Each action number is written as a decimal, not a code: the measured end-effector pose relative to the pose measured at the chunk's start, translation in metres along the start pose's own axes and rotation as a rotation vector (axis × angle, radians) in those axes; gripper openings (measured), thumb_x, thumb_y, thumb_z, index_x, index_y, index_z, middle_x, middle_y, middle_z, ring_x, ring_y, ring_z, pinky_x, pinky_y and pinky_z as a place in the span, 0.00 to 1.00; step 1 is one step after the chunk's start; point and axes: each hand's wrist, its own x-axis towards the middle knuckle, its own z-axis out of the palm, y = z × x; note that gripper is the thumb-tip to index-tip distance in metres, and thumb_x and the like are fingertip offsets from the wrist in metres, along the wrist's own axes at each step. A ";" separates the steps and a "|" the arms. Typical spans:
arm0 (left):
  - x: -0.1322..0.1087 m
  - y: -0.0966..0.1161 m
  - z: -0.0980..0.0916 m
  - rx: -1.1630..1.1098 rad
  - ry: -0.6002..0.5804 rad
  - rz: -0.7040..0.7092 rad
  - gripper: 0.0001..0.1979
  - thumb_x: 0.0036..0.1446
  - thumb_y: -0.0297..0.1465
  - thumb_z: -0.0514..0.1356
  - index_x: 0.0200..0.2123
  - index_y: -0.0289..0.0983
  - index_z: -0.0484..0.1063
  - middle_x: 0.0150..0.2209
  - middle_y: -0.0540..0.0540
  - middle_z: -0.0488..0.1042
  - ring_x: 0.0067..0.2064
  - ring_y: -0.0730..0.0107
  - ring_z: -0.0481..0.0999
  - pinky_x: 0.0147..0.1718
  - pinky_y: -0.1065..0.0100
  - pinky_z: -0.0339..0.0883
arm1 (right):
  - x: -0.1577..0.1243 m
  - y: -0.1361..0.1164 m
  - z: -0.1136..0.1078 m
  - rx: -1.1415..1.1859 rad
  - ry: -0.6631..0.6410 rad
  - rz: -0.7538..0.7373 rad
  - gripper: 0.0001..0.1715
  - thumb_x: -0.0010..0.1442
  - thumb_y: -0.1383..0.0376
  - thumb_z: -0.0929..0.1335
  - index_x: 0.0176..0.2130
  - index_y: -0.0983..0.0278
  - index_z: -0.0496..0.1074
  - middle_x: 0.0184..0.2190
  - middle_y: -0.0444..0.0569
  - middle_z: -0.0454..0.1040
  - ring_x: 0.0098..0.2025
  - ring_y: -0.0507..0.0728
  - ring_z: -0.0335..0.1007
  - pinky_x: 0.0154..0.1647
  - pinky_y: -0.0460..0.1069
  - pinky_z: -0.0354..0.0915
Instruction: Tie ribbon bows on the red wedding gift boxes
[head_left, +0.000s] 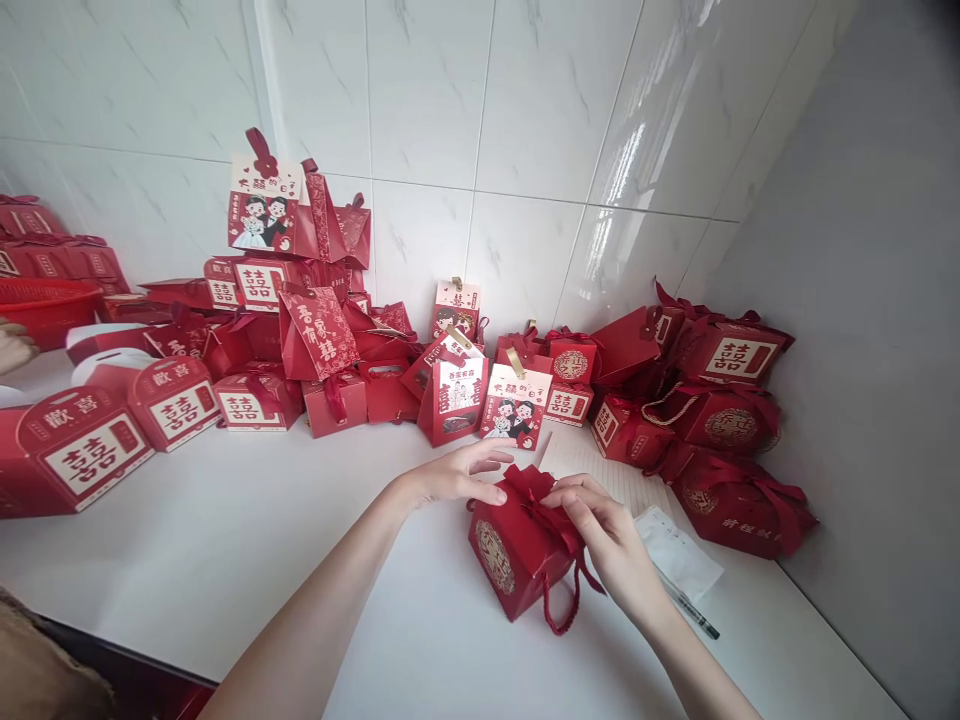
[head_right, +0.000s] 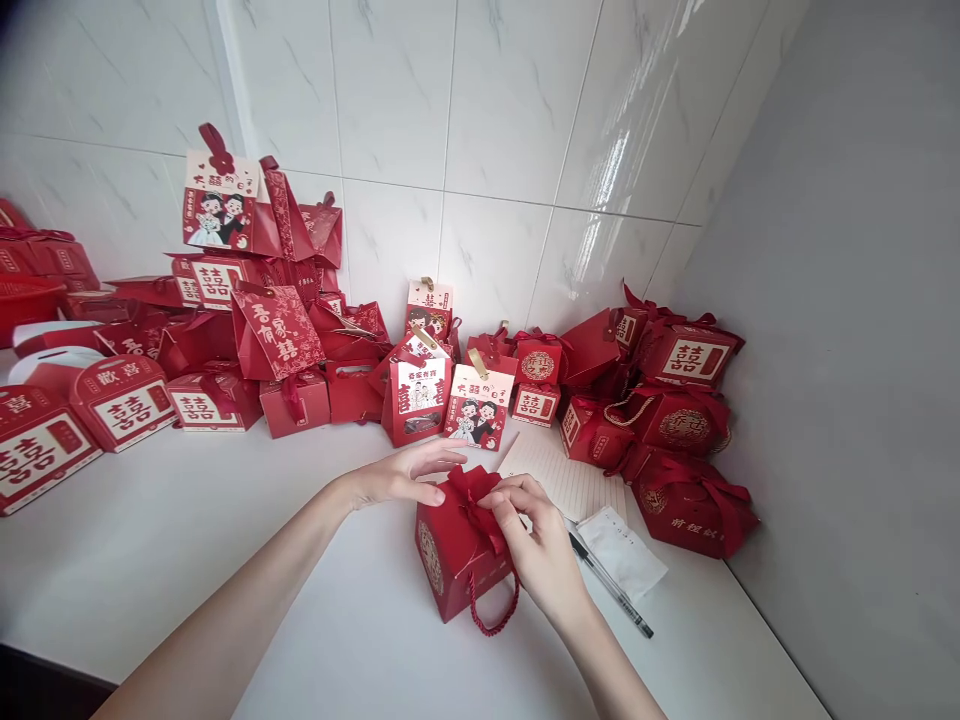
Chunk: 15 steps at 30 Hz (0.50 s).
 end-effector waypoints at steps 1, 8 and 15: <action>0.000 -0.001 -0.001 -0.003 0.039 0.003 0.36 0.43 0.30 0.66 0.57 0.44 0.58 0.58 0.42 0.61 0.62 0.58 0.53 0.59 0.54 0.47 | 0.000 0.000 0.000 -0.006 0.006 0.000 0.25 0.60 0.49 0.59 0.30 0.62 0.74 0.35 0.50 0.68 0.40 0.59 0.65 0.42 0.51 0.59; 0.011 -0.006 0.002 0.144 0.483 0.049 0.18 0.48 0.36 0.63 0.43 0.37 0.69 0.52 0.41 0.68 0.54 0.56 0.65 0.52 0.58 0.60 | -0.004 -0.002 0.004 0.008 -0.052 -0.046 0.23 0.61 0.51 0.60 0.31 0.61 0.76 0.32 0.49 0.68 0.36 0.58 0.66 0.39 0.51 0.62; -0.001 0.010 0.005 0.106 0.243 0.032 0.21 0.52 0.39 0.59 0.49 0.38 0.66 0.53 0.43 0.67 0.55 0.59 0.65 0.54 0.59 0.57 | -0.008 -0.006 0.008 -0.062 -0.104 -0.125 0.14 0.61 0.58 0.61 0.33 0.60 0.73 0.32 0.47 0.66 0.34 0.55 0.64 0.34 0.49 0.62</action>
